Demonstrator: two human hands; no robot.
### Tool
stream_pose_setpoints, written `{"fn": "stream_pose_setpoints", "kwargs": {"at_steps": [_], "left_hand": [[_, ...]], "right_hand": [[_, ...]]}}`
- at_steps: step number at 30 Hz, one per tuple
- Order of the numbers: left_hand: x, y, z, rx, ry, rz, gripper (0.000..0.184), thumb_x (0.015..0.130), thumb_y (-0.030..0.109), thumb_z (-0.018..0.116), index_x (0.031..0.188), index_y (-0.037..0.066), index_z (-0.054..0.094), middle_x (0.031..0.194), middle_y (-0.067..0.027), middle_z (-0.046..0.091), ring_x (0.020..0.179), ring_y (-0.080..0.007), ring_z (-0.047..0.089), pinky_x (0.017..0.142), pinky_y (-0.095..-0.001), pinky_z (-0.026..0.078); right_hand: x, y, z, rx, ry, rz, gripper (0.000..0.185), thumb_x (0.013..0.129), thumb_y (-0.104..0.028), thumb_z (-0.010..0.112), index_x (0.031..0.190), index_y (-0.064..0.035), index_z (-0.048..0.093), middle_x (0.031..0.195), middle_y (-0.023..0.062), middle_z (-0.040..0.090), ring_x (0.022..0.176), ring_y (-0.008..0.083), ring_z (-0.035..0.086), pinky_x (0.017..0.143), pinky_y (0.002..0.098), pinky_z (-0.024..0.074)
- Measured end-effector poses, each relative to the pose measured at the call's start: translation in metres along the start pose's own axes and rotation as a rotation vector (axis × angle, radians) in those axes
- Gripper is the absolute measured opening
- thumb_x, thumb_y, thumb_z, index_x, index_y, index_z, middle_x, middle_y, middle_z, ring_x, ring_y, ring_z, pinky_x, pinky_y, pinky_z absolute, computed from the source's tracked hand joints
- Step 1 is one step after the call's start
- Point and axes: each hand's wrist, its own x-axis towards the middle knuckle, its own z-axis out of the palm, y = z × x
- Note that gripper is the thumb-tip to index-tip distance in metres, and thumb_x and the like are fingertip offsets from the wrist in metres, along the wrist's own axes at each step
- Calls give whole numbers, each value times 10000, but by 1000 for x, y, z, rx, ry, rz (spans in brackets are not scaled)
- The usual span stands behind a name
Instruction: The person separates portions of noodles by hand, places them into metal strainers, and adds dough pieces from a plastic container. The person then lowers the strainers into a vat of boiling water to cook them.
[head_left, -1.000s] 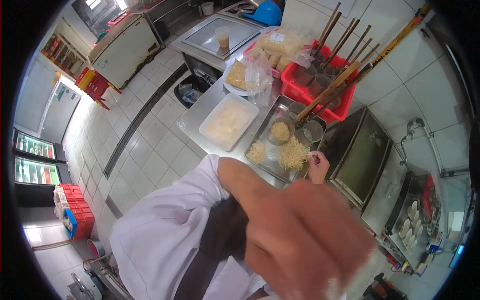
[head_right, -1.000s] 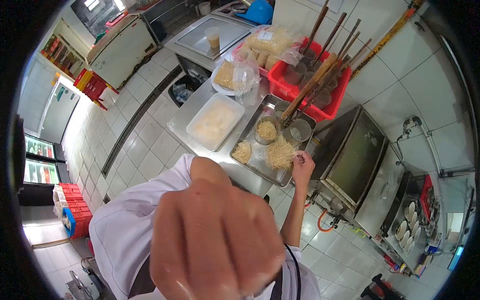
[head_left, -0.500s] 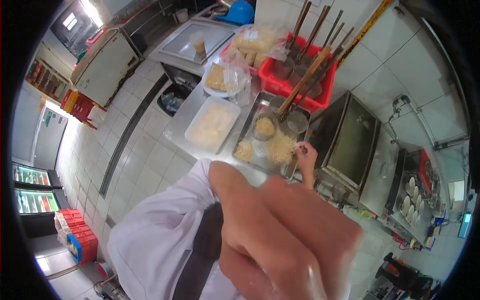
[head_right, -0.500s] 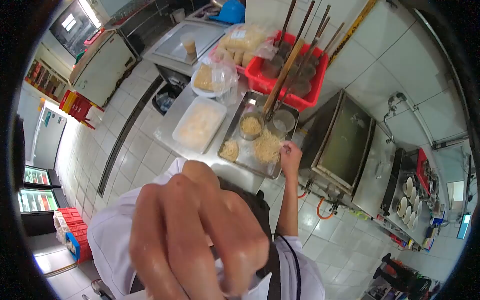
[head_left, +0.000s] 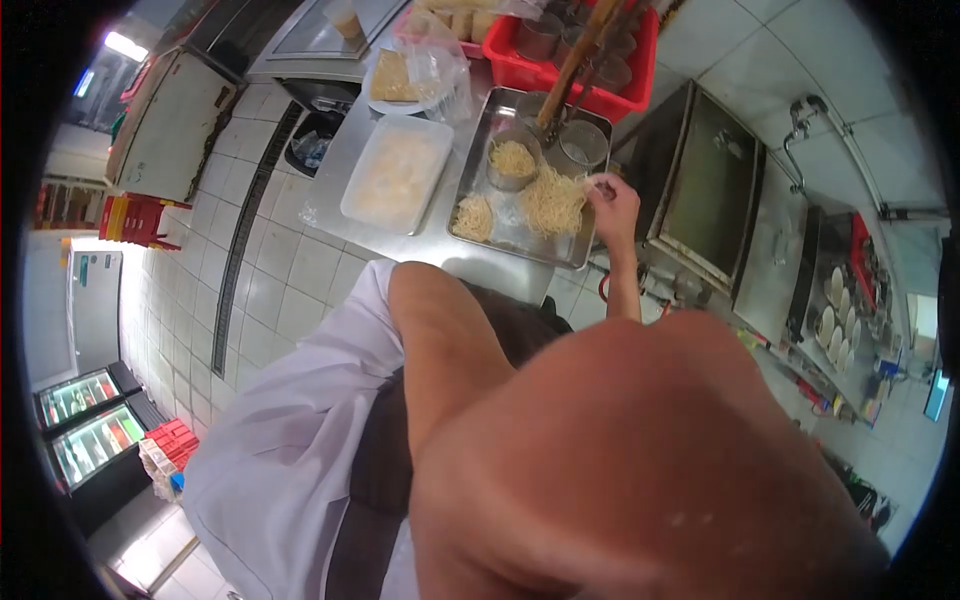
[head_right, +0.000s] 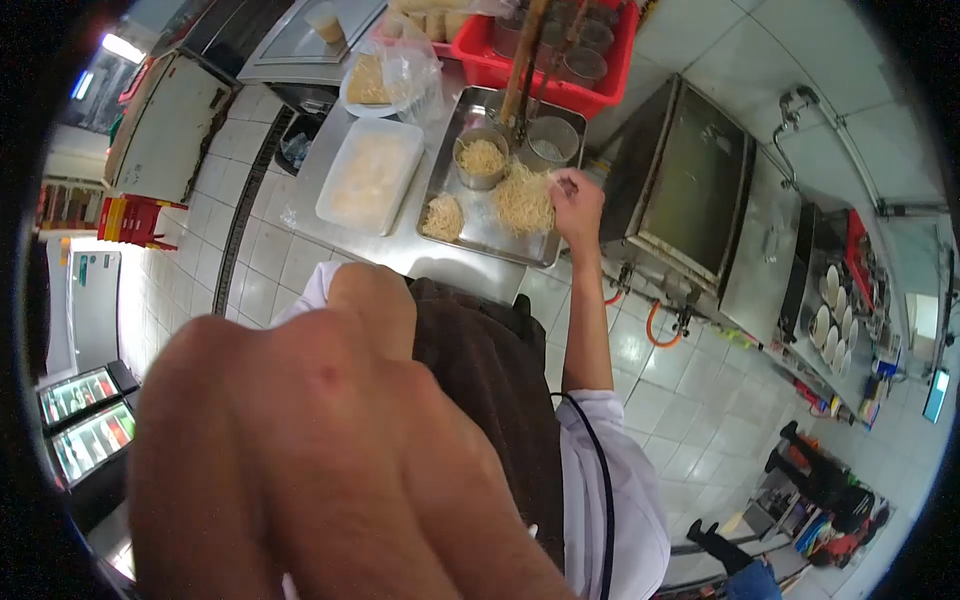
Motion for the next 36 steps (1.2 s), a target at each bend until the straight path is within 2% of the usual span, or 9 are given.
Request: {"fn": "stream_pose_setpoints", "kwargs": {"at_steps": [12, 14, 16, 18, 21, 24, 29, 34, 36], "left_hand": [[-21, -10, -54, 268, 7, -10, 227, 851, 134, 568, 702, -26, 629, 706, -84, 632, 590, -249, 584, 607, -365, 513], [-43, -26, -144, 1103, -232, -243, 98, 812, 98, 609, 832, 2, 622, 800, -123, 636, 698, -205, 628, 666, -303, 506], [-76, -59, -204, 1282, 28, -558, 145, 779, 79, 651, 911, 22, 632, 903, -99, 652, 802, -214, 643, 693, -304, 492], [-119, -81, -270, 1522, -60, -457, 120, 825, 66, 646, 924, -1, 637, 861, -95, 660, 757, -129, 622, 663, -278, 487], [-142, -75, -315, 1354, -194, -926, 157, 805, 70, 674, 935, -15, 649, 777, -92, 666, 718, -130, 641, 649, -276, 493], [-125, -71, -320, 1402, -139, -924, 181, 791, 71, 695, 937, -29, 655, 695, -80, 653, 650, -114, 629, 627, -269, 496], [-70, -75, -312, 1374, -153, -828, 171, 776, 77, 707, 912, -21, 673, 707, -74, 661, 627, -101, 614, 616, -259, 492], [-52, -72, -292, 1508, -257, -849, 124, 739, 78, 728, 799, -19, 679, 701, -90, 661, 633, -148, 614, 638, -276, 493], [-78, -70, -292, 1601, -275, -821, 237, 712, 25, 672, 944, -1, 629, 897, -160, 631, 828, -296, 619, 755, -376, 491]], "right_hand": [[14, -15, -6, 18, 8, -22, 122, 766, -29, 675, 885, 1, 669, 710, 65, 641, 643, 110, 581, 627, 262, 471], [17, -39, -18, 12, -14, 42, 114, 768, -18, 670, 880, 6, 672, 697, 50, 633, 629, 100, 558, 616, 253, 464], [25, -50, -24, 79, 16, -111, 108, 766, -18, 675, 871, 7, 678, 684, 30, 617, 615, 82, 527, 601, 241, 450], [29, -66, -31, 64, -19, -96, 111, 763, -35, 690, 864, 8, 680, 670, 17, 597, 607, 66, 500, 585, 229, 434], [35, -67, -32, 164, -60, -148, 112, 765, -11, 704, 875, -16, 687, 704, -31, 579, 638, 31, 481, 592, 196, 398], [35, -63, -30, 188, -22, -161, 112, 757, -48, 723, 851, -6, 681, 660, -40, 564, 609, 33, 465, 566, 205, 387], [26, 13, -6, -333, -176, -25, 167, 707, -137, 651, 793, 2, 685, 717, 235, 610, 683, 406, 610, 639, 459, 482], [9, 51, 21, -613, -213, -22, 217, 692, -132, 657, 813, 47, 636, 784, 265, 621, 794, 429, 624, 765, 478, 495], [10, 50, 30, -535, -179, 44, 290, 707, -117, 643, 950, 39, 616, 956, 284, 601, 913, 437, 596, 838, 472, 481]]}}
